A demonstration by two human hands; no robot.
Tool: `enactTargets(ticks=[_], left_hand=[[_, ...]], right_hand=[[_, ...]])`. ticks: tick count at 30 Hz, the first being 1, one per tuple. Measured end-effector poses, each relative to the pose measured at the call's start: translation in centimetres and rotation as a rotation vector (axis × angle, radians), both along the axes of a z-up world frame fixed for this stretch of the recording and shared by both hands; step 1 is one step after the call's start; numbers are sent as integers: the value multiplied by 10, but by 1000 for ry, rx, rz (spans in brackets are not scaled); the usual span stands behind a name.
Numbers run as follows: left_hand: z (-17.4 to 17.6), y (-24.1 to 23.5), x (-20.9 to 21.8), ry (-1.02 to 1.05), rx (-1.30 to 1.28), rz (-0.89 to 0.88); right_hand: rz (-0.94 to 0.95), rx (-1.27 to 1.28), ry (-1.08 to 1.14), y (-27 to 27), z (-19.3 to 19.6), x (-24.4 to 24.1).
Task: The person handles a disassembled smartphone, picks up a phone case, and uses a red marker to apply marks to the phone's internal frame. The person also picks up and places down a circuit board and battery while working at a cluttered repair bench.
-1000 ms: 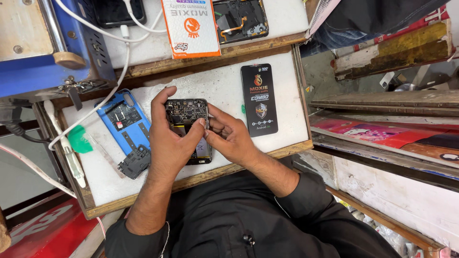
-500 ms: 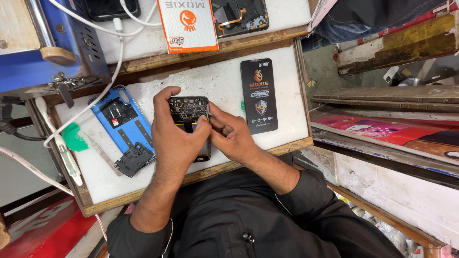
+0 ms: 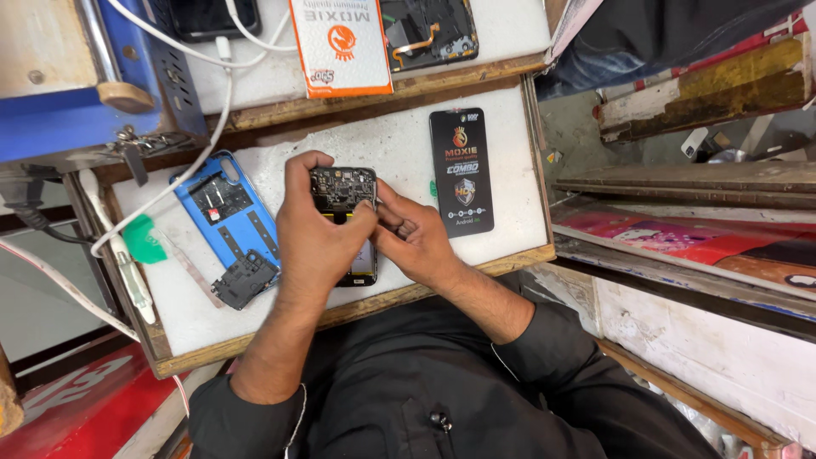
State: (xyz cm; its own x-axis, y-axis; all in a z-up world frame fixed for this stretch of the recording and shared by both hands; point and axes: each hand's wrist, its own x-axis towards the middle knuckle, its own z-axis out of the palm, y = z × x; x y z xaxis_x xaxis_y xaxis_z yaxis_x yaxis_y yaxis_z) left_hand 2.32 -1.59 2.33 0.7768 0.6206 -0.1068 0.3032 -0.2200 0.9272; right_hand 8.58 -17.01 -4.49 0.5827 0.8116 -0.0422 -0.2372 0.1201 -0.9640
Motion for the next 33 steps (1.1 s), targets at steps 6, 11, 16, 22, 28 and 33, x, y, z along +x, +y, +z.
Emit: enactTargets(ticks=[6,11,16,22,28,33], left_hand=[[0,4,-1,-32,-23,-71],[7,8,-24,-201,-104,-124],[4,-3,-40,-148,-102,-71],[7,-8,-33,-215,1,-61],[4,-6,-31,-167,37,-57],[3,-2,-32,-171,-36,-60]], right_hand=[[-38,2,48,-2,0,-1],[-80,-58,44,-2,5,1],[-262,-105,-284,-16,20,-1],[-261,-260,-804,-10,46,11],[-202,-325,-843,-4,55,15],[-174,-345,-725,-3,54,16]])
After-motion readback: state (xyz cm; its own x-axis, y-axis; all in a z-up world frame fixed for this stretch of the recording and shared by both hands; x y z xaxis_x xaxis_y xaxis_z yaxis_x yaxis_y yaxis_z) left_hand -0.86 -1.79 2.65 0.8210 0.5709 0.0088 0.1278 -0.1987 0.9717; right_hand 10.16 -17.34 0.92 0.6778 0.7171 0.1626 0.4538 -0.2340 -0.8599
